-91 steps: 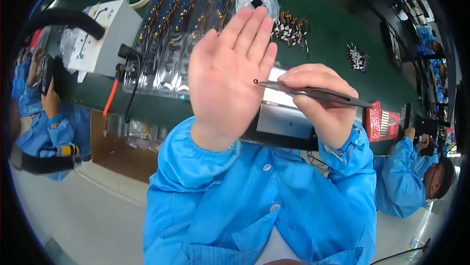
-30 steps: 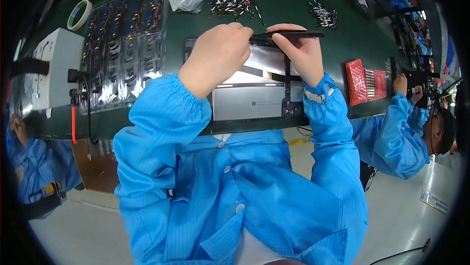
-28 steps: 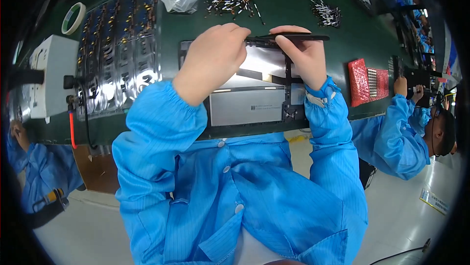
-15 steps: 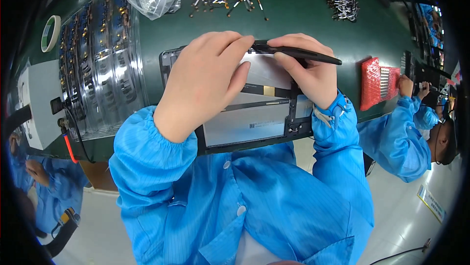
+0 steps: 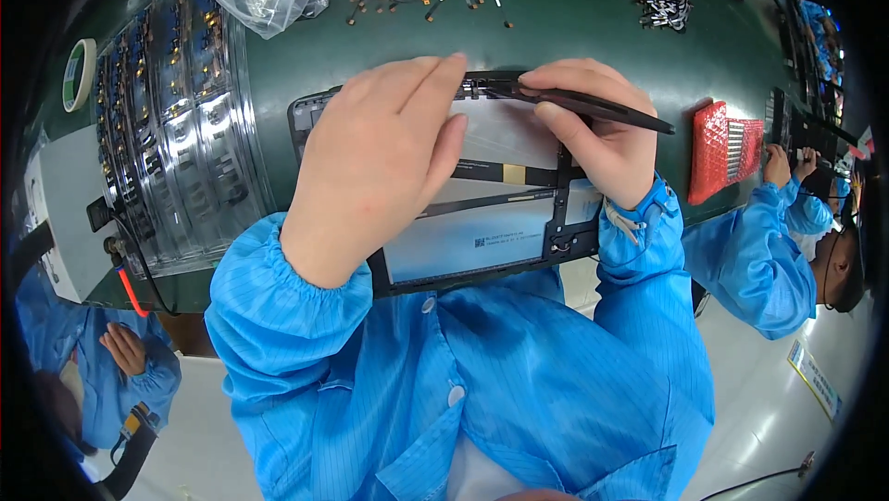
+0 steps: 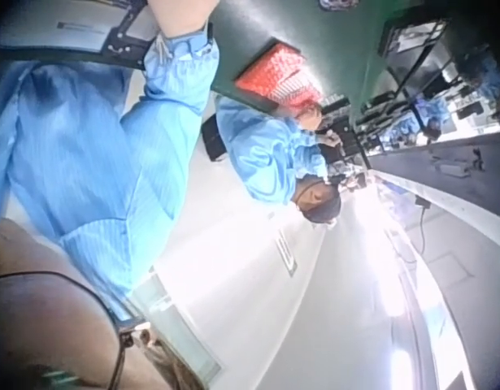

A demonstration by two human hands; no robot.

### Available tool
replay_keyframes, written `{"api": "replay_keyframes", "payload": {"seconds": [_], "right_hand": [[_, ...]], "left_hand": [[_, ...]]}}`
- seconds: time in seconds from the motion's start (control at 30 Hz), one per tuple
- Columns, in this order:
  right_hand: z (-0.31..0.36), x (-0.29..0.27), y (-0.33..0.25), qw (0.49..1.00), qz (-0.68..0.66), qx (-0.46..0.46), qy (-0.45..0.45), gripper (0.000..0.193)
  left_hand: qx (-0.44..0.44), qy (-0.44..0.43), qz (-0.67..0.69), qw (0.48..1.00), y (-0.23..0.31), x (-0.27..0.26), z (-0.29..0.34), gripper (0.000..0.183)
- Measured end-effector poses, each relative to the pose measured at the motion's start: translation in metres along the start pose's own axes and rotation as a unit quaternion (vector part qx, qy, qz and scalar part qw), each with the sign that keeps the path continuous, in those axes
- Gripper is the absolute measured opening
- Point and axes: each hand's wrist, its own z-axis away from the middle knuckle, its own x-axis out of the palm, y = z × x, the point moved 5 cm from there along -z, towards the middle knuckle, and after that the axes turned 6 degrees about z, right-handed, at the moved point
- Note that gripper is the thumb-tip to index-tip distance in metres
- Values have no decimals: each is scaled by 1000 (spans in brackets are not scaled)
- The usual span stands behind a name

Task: The person installs ribbon cables, batteries, and internal components into a tablet chassis on an assembly line, using tweezers to precisely position the small parts.

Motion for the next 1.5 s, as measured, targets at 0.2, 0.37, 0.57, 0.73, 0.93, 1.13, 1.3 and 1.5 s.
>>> {"api": "replay_keyframes", "payload": {"seconds": [0.2,0.37,0.57,0.73,0.93,1.13,1.3,1.5], "right_hand": [[0,1,0,1000,-14,17,-2,20],[0,2,-2,1000,12,18,-3,19],[2,1,3,999,-2,48,14,19],[1,4,-1,1000,-10,29,7,18],[5,1,9,991,-86,86,47,17],[9,-1,15,984,-126,92,82,18],[8,-4,12,982,-147,79,92,20],[10,-6,18,980,-154,83,98,21]], "left_hand": [[15,14,-10,1000,-1,-1,0,34],[24,24,-7,999,-2,0,0,33],[0,-2,2,1000,-1,0,0,36],[18,17,-41,999,6,-9,4,34],[-118,-110,-157,974,91,-57,33,31],[-111,-71,-264,955,142,-77,37,24],[-54,-63,-342,936,162,-86,27,40],[-72,-37,-326,942,156,-78,38,33]]}}
